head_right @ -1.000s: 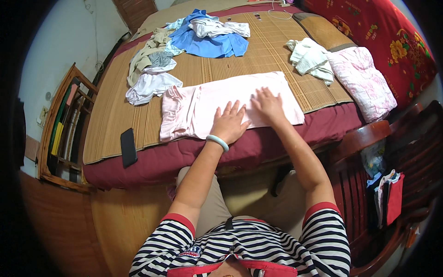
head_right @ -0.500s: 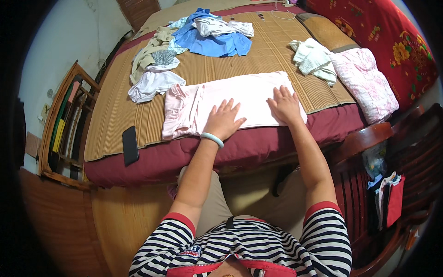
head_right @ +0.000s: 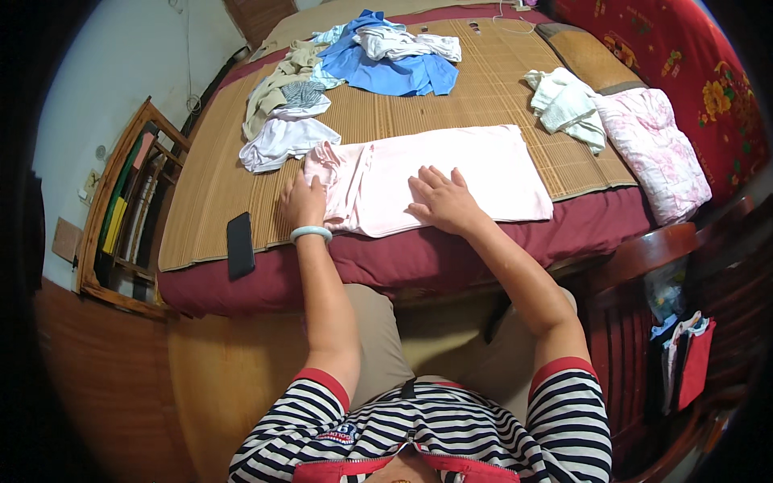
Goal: The recorder folds pieces of laundry on a bed and stacks them on a nearby chair.
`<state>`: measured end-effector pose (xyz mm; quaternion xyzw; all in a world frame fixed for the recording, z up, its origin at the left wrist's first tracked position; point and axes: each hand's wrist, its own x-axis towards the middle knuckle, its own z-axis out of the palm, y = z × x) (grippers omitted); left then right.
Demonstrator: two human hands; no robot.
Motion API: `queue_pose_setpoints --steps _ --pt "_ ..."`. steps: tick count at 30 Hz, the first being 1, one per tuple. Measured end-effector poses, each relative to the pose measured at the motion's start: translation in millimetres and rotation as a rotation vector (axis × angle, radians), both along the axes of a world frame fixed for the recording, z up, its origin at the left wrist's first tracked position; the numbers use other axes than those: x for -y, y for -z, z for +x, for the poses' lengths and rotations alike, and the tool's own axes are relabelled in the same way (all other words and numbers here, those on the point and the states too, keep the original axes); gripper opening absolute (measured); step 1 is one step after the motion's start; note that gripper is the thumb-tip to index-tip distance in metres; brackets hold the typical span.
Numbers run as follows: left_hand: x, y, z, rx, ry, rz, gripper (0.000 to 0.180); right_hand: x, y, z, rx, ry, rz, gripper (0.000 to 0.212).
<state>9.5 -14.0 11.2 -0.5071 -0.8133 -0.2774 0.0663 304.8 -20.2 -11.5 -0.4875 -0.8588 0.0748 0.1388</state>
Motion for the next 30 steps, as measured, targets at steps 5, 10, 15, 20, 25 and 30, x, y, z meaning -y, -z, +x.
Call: queue_pose_setpoints --steps 5,10,15,20,25,30 --pt "11 -14 0 0.152 0.003 -0.329 0.055 -20 -1 34 0.085 0.24 -0.055 0.068" --pt "15 -18 -9 0.17 0.052 -0.26 0.064 -42 11 110 0.075 0.586 -0.028 0.07" --pt "22 -30 -5 0.388 0.063 -0.349 0.068 -44 13 124 0.143 0.726 0.039 0.068" --pt "6 -2 -27 0.411 0.082 -0.285 0.064 -35 10 45 0.06 0.337 0.075 0.064" --pt "0 16 -36 0.434 0.172 -0.238 0.059 -6 -4 6 0.085 -0.015 0.02 0.065" --pt "4 11 -27 0.461 0.205 -0.211 0.057 -29 8 62 0.093 0.391 -0.028 0.066"
